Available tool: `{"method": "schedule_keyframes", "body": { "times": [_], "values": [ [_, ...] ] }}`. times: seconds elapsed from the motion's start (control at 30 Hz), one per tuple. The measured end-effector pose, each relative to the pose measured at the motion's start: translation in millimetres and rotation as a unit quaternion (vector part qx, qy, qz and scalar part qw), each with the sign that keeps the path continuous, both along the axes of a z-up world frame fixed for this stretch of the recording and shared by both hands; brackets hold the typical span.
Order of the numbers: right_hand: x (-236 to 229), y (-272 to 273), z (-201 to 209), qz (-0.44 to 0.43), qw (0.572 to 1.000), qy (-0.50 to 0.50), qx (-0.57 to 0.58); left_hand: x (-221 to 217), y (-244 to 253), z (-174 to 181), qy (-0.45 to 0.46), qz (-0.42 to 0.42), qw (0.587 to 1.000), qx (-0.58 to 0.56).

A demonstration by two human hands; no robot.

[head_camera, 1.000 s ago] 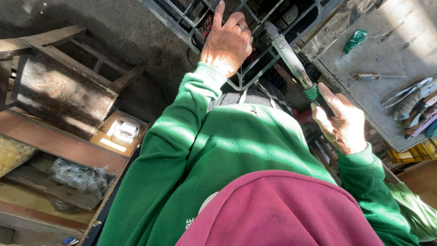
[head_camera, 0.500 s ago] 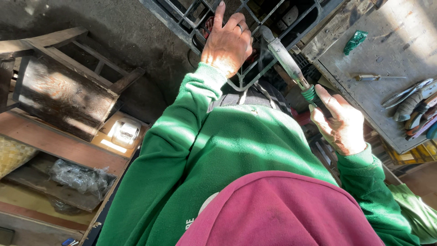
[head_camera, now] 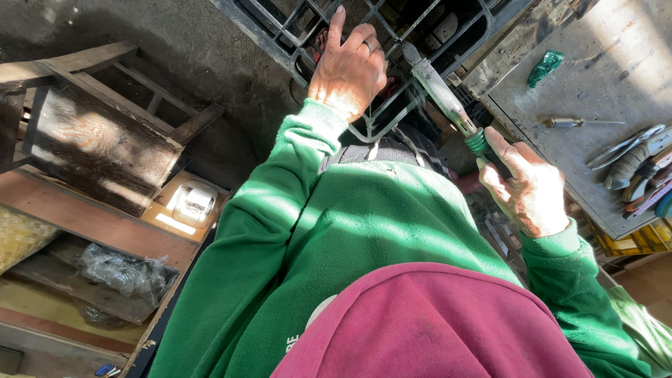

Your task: The person uses a soldering iron to melt and smooth edges on a black plastic crate, then scrapes away excess material with a metal tool. The person works on multiple sections of the crate, applying heat and scraping repeatedly.

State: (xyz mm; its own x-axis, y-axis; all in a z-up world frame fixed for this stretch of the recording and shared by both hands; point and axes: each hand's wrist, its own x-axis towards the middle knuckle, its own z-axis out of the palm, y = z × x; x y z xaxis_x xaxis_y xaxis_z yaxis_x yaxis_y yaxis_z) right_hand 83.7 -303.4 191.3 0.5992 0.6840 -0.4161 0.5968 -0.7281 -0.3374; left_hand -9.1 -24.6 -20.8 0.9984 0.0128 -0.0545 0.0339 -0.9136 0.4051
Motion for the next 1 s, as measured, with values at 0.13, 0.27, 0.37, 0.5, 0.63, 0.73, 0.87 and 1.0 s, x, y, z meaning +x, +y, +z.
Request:
{"method": "schedule_keyframes", "body": {
  "times": [0.13,0.27,0.37,0.5,0.63,0.73,0.87,1.0],
  "values": [
    [1.4,2.9,10.9,0.004,0.999,0.013,0.035,0.0,0.7,-0.6,-0.042,0.013,0.999,0.03],
    [-3.0,3.2,19.9,-0.008,0.999,0.016,0.043,0.0,-0.1,-0.5,-0.034,0.015,0.999,0.011],
    [-3.0,5.4,16.3,-0.013,1.0,0.012,0.023,0.9,1.2,1.0,-0.025,0.014,1.0,-0.006],
    [-1.6,8.4,6.2,-0.019,0.999,0.029,0.005,0.0,4.4,4.1,-0.022,0.01,1.0,-0.014],
    [0.4,6.5,4.5,-0.274,0.89,0.349,0.106,2.9,4.0,4.2,-0.025,0.015,1.0,0.012],
    [-4.9,3.7,6.3,-0.394,0.802,0.446,0.051,-0.4,2.1,2.8,-0.028,0.013,1.0,-0.005],
    [-9.5,6.8,-0.3,-0.45,0.726,0.51,0.097,-0.8,2.0,1.0,-0.026,0.014,1.0,-0.011],
    [-8.3,11.3,-2.9,-0.451,0.721,0.52,0.08,0.5,2.4,1.5,-0.028,0.017,0.999,-0.016]
  ]
}}
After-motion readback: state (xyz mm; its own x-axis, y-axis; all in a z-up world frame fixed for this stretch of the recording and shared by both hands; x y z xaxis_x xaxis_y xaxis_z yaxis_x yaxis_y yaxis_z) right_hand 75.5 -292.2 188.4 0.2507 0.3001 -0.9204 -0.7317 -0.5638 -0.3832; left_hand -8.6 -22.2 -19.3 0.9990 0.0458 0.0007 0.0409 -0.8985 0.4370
